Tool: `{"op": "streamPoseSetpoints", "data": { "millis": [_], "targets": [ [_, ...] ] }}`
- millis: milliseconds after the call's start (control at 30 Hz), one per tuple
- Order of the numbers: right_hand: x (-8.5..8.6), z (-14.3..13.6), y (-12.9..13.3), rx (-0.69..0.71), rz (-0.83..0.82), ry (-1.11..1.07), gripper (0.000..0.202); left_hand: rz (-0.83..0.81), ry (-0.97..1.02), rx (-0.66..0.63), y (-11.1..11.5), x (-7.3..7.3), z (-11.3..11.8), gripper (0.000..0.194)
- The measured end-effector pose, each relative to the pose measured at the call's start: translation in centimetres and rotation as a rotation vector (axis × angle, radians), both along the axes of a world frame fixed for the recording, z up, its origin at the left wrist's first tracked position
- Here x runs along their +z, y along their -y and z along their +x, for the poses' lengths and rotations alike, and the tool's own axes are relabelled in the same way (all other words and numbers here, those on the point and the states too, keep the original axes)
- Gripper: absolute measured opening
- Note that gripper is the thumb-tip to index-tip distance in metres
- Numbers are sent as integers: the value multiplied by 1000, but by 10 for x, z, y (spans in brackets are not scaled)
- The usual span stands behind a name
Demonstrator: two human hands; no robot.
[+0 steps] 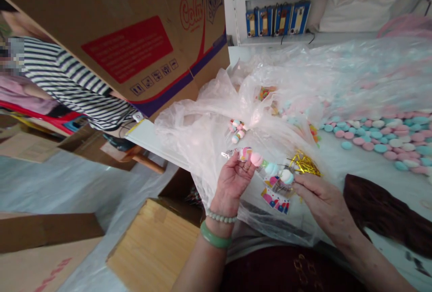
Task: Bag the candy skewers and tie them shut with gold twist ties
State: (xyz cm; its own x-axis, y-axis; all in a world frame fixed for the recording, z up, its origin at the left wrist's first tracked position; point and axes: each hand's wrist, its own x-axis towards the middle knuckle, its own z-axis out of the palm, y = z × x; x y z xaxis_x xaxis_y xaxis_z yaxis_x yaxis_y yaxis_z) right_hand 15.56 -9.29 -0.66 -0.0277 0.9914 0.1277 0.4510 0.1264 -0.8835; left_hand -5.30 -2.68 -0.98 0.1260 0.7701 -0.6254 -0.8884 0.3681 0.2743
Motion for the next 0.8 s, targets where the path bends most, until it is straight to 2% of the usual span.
{"op": "streamPoseSetpoints", "data": {
  "millis": [300, 567, 667, 800],
  "targets": [
    [-3, -2, 0, -40, 139, 67, 19, -1, -51, 11, -1, 1, -2, 25],
    [-11, 5, 1, -69, 398, 453, 24, 94, -117, 0, -2, 1, -7, 32],
    [-11, 6, 3, -91, 494, 537, 23, 148, -206, -11, -3, 0, -7, 25],
    [-12, 7, 2, -54, 545, 455, 21, 255, -355, -40, -1, -7, -5, 9]
  ]
}}
